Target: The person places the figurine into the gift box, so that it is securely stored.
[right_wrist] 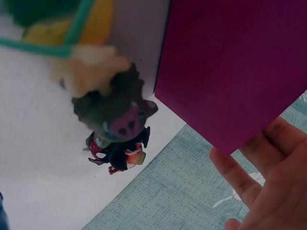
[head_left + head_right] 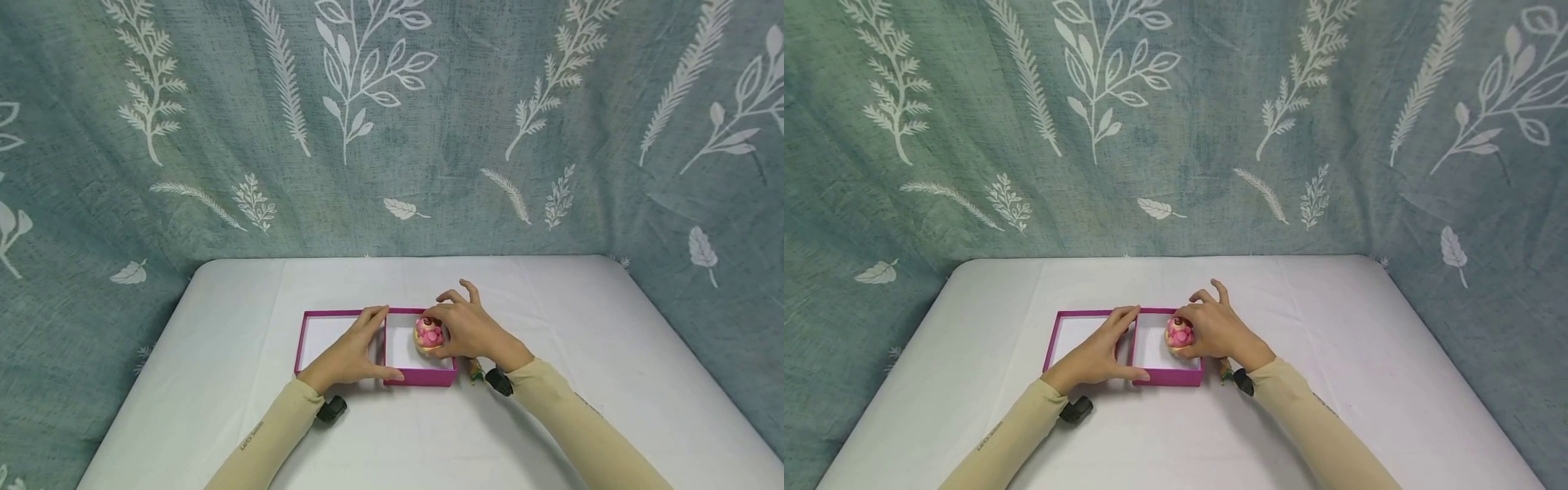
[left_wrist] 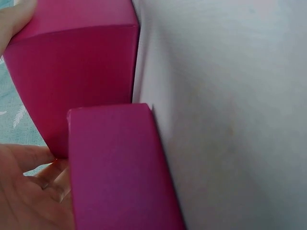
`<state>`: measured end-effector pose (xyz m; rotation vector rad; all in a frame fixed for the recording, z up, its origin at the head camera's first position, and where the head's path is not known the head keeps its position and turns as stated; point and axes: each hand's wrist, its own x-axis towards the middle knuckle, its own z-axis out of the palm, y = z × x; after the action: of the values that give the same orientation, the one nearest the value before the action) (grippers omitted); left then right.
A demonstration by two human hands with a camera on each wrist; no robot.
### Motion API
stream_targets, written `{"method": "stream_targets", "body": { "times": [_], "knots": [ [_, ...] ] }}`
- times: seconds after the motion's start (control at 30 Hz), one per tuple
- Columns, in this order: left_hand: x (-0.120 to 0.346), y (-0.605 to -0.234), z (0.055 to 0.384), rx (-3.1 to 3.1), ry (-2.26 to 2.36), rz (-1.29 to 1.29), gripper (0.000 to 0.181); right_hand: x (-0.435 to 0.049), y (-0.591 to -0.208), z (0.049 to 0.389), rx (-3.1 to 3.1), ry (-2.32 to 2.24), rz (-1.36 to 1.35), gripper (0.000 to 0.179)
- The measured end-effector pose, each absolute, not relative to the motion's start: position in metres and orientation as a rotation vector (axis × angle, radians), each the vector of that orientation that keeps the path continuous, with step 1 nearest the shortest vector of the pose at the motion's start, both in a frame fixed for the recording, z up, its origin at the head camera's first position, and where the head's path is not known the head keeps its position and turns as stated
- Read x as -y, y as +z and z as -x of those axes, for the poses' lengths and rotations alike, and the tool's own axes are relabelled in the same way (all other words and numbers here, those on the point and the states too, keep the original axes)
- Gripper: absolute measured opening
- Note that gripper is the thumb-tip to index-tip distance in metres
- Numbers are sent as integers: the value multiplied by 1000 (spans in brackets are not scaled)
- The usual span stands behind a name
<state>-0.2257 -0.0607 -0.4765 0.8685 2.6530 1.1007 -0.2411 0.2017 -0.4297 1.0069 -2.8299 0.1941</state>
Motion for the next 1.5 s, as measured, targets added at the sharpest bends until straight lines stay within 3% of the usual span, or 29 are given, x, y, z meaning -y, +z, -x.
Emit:
{"method": "stream_targets", "body": {
  "times": [0.43,1.5],
  "knots": [
    [60,-476,226,-2650,1106,-853,124,-197,-429,241,2999,290,-968,62],
    [61,-474,226,-2649,1095,-855,123,-185,-426,239,3048,-44,-932,57]
  ]
}}
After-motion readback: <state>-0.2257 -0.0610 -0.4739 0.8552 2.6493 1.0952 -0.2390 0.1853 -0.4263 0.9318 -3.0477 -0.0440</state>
